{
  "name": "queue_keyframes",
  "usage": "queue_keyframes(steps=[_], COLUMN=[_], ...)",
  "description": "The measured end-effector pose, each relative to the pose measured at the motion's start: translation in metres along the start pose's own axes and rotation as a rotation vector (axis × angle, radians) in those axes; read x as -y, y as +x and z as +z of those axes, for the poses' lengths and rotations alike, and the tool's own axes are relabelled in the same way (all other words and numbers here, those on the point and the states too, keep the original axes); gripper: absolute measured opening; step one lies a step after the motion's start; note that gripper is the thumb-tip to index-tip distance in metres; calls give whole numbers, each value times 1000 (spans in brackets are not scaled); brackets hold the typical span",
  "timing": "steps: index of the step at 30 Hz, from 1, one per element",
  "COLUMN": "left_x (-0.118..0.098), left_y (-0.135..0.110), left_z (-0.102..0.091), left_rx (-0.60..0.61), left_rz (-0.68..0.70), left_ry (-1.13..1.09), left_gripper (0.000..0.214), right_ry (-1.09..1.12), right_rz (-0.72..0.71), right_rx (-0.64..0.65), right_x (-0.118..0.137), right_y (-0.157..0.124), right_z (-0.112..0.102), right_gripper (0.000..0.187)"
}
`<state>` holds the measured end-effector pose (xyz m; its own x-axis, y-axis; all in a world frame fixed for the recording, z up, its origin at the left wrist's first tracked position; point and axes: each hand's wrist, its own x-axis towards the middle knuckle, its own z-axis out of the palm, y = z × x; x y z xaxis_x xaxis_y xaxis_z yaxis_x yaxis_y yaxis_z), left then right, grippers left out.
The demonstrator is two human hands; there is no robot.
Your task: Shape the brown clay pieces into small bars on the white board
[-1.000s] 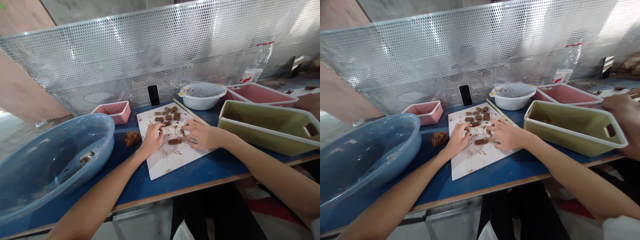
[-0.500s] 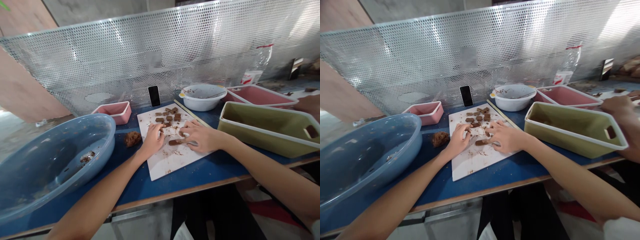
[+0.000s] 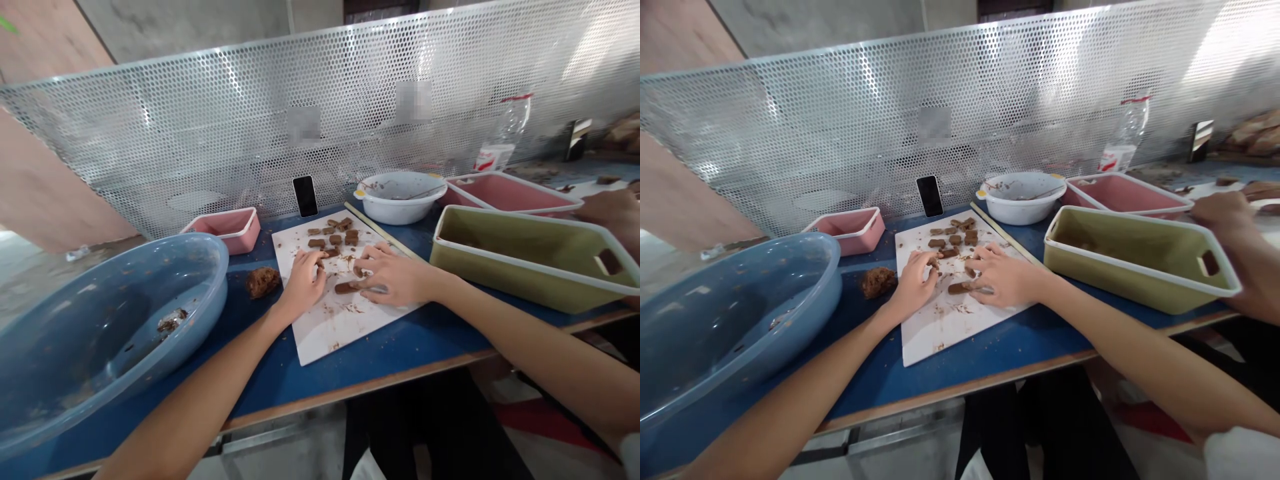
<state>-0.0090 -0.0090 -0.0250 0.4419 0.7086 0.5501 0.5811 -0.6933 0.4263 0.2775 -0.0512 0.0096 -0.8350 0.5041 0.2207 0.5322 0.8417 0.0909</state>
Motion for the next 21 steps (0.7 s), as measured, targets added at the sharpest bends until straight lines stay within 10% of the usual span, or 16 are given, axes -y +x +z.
queue_keyframes(steps=[12, 21], left_x=[2, 2], left_y=[-1, 0], left_z=[2, 4], left_rx=[-9, -15], left_rz=[7, 14], left_ry=[8, -28], left_gripper=[36, 32], right_ry=[-35, -119], right_rz=[-4, 634], right_rx=[-106, -190], right_x=[-3, -48], right_y=[-2, -90], right_z=[-1, -48], right_gripper=[45, 48])
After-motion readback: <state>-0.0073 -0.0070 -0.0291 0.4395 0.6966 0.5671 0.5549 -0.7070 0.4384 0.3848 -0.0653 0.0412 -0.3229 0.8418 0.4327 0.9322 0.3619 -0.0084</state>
